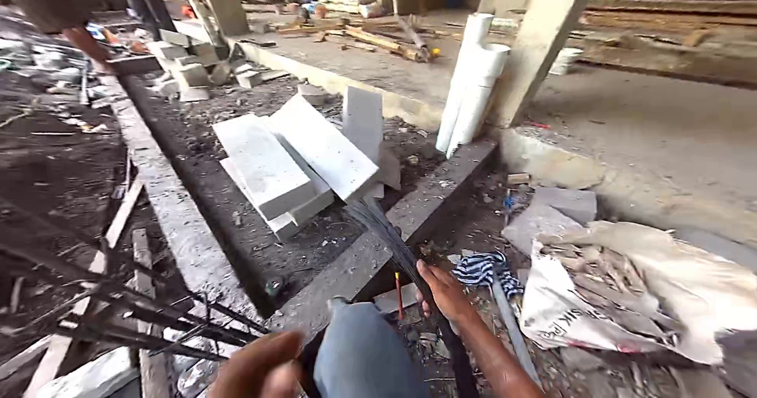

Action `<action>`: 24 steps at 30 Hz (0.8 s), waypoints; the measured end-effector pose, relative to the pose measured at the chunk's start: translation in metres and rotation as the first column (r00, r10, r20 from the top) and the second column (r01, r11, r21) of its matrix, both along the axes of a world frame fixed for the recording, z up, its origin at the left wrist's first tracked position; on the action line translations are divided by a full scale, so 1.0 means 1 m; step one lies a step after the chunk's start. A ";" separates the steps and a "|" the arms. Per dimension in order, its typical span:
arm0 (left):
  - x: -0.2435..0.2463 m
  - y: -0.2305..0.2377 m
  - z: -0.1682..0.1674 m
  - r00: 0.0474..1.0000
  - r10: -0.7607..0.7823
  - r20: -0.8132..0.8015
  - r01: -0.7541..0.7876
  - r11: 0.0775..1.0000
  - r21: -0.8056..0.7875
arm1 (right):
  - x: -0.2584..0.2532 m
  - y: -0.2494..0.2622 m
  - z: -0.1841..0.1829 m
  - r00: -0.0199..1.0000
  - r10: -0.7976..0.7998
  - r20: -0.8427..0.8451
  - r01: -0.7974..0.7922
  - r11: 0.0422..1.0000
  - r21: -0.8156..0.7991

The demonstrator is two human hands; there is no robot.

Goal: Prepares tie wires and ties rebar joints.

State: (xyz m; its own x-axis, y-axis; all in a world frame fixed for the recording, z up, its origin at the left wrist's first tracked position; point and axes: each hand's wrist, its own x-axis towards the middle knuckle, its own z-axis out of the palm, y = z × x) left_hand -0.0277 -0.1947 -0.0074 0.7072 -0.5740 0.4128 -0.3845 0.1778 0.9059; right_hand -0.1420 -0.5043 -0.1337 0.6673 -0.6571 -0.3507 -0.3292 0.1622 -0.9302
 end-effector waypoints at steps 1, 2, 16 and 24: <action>-0.021 -0.041 0.010 0.985 -0.130 -0.114 0.129 0.992 -0.012 | -0.009 0.005 0.003 0.997 -0.076 0.027 0.075 0.995 0.061; -0.042 -0.078 0.012 0.946 -0.208 -0.250 0.210 0.978 -0.020 | -0.018 0.011 0.008 0.990 -0.138 0.041 0.134 0.986 0.096; -0.028 -0.185 0.013 0.859 -0.174 -0.481 0.237 0.969 0.073 | 0.010 0.048 0.102 0.928 -0.083 0.364 0.302 0.741 -0.600; 0.049 -0.151 0.125 0.994 -0.076 0.080 0.081 0.994 -0.071 | 0.123 0.061 0.223 0.660 0.104 0.744 0.412 0.778 -0.474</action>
State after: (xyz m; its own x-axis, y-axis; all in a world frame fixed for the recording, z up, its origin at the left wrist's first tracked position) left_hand 0.0210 -0.3459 0.1176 0.6254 -0.5923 0.5079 -0.4352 0.2754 0.8572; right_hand -0.0195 -0.4437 0.0897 0.3897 -0.6595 0.6428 0.4341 -0.4840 -0.7598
